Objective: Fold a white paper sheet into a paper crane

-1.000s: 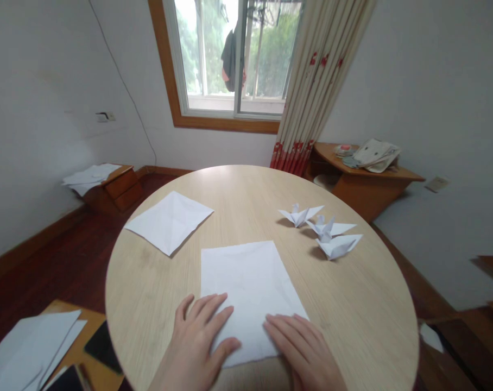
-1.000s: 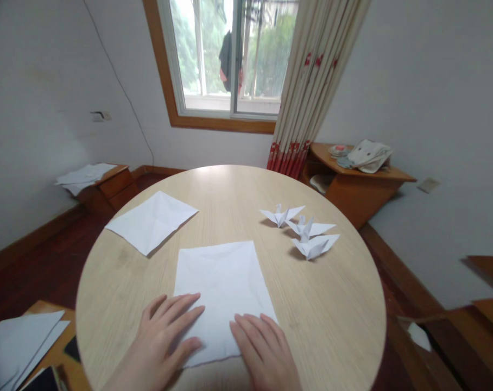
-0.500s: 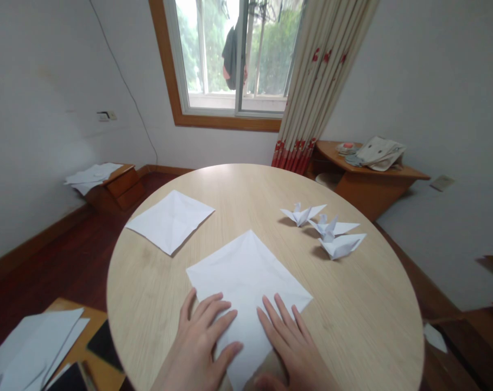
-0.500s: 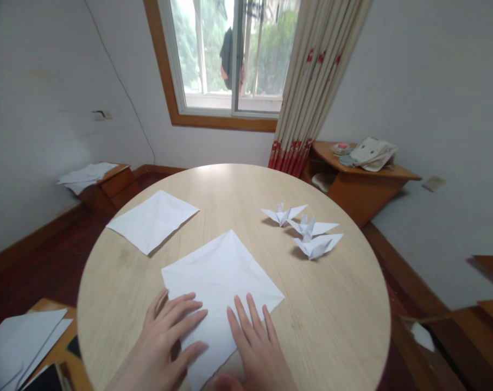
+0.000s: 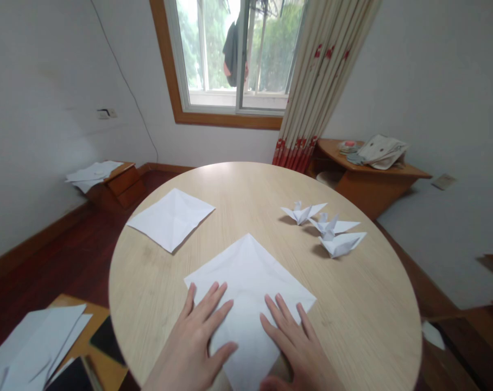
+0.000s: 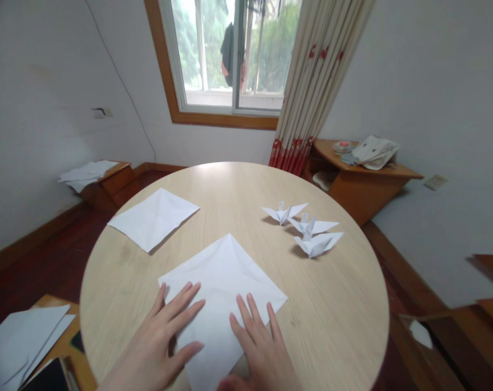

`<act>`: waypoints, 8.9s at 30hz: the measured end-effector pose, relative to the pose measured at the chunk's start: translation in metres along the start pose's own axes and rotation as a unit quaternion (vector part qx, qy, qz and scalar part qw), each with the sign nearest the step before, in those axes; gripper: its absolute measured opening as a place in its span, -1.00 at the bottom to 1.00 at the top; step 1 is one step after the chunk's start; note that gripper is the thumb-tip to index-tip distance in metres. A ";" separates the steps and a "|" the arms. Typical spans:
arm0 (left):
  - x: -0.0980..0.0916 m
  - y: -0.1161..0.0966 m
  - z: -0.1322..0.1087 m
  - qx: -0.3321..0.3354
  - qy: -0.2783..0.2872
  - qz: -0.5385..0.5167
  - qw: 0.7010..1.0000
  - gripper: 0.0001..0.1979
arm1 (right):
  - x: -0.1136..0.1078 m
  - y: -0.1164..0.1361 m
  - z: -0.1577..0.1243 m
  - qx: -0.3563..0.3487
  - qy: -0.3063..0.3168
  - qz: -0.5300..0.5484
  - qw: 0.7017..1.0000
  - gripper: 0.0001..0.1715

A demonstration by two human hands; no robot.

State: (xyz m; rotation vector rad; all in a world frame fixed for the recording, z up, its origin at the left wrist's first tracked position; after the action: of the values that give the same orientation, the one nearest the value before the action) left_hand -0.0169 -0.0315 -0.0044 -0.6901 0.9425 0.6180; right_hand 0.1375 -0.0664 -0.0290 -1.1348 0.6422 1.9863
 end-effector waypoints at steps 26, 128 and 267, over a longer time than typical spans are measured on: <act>-0.009 0.000 -0.002 0.032 -0.003 -0.071 0.997 -0.47 | -0.027 -0.002 0.016 -0.021 -0.011 0.056 0.998 -0.73; 0.016 -0.040 0.001 0.086 -0.133 0.184 0.970 -0.61 | 0.005 0.020 0.017 -0.029 -0.069 -0.038 0.997 -0.21; -0.006 0.056 -0.029 -0.280 -0.077 0.060 0.955 -0.74 | 0.019 0.001 0.005 0.057 0.051 -0.032 0.997 -0.37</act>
State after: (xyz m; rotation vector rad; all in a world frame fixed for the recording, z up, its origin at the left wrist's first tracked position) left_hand -0.0753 -0.0197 -0.0256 -1.0740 0.6637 1.0518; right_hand 0.1281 -0.0567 -0.0430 -1.1792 0.7526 1.8224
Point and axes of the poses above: each hand's wrist, its own z-axis towards the middle knuckle, its own x-axis out of the palm, y = z × x, the point moved 9 cm from there along z, towards the middle knuckle, and after that the axes turned 9 degrees about -y, right-handed, at the moved point
